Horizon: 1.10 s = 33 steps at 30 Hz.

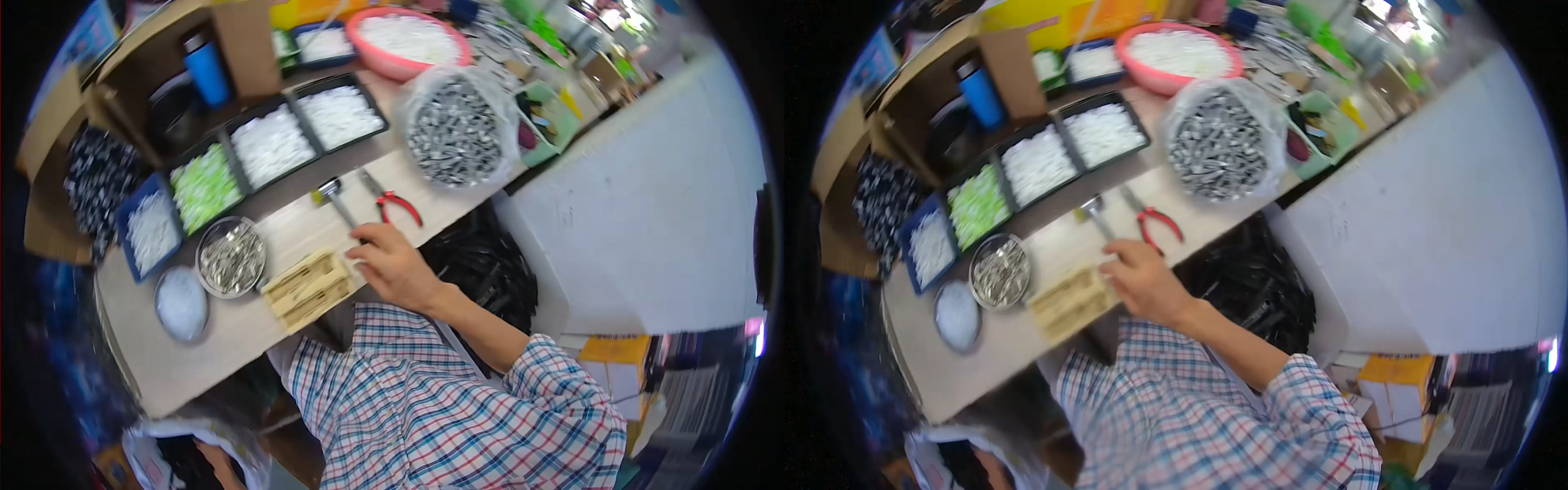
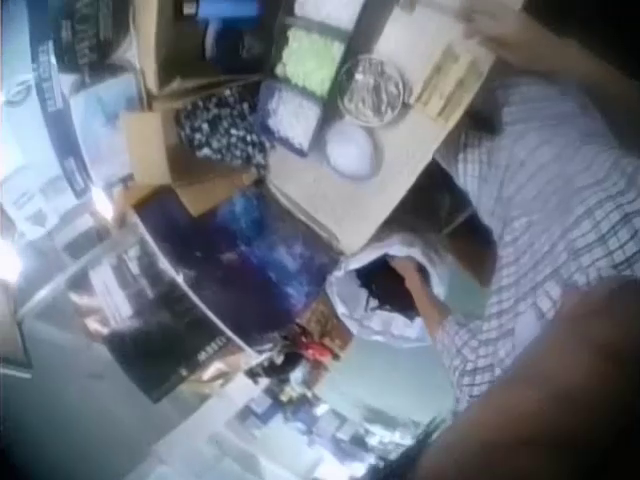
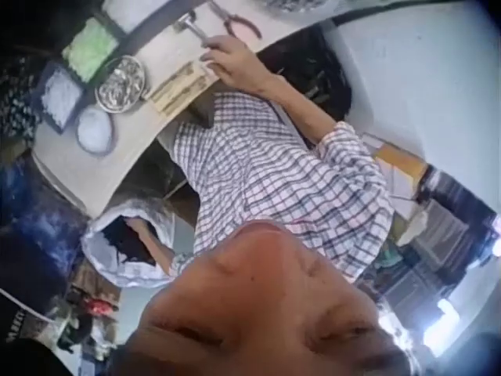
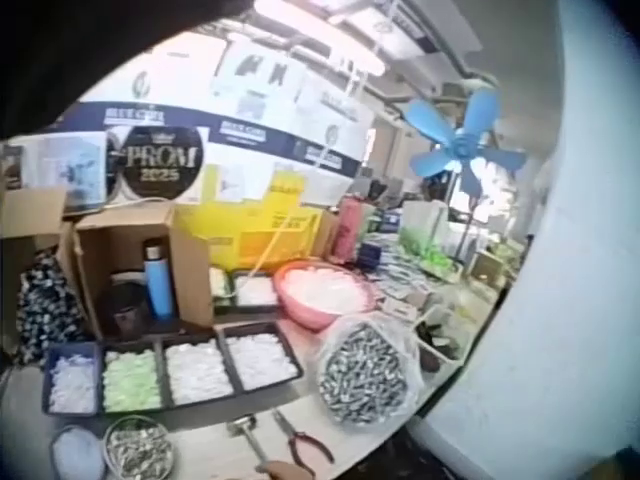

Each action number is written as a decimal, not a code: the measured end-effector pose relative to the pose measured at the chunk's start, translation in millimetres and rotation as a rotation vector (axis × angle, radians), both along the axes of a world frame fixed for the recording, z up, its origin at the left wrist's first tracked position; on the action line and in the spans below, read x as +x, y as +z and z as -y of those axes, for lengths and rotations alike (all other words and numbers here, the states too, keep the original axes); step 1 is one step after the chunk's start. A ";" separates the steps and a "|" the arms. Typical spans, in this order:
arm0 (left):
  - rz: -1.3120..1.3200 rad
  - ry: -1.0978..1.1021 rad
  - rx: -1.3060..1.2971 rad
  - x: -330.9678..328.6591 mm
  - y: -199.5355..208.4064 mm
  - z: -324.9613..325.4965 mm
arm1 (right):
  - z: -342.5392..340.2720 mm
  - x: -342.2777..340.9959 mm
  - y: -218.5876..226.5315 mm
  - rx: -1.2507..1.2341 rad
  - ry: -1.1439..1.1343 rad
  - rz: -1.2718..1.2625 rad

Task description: Assembling small plastic and metal components at a workbench using a wooden jig and tools.

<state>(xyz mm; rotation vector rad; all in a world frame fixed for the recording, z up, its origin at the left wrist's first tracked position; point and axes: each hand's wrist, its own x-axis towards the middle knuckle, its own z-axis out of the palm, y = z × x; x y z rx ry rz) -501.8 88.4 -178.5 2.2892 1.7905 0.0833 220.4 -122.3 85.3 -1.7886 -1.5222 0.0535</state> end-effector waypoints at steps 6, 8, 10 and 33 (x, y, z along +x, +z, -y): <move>0.577 0.347 -0.142 6.0 10.6 0.2 | -0.8 3.9 -3.3 0.006 0.045 0.003; 0.750 0.512 -0.165 26.2 26.3 -2.7 | -2.1 7.0 -1.6 -0.005 0.011 0.010; 0.021 0.086 -0.044 93.2 107.2 8.3 | -1.4 9.3 -3.2 -0.013 0.019 -0.006; 1.446 0.744 -0.210 -6.9 -52.7 -30.7 | 2.7 -8.1 -5.8 0.020 0.098 -0.101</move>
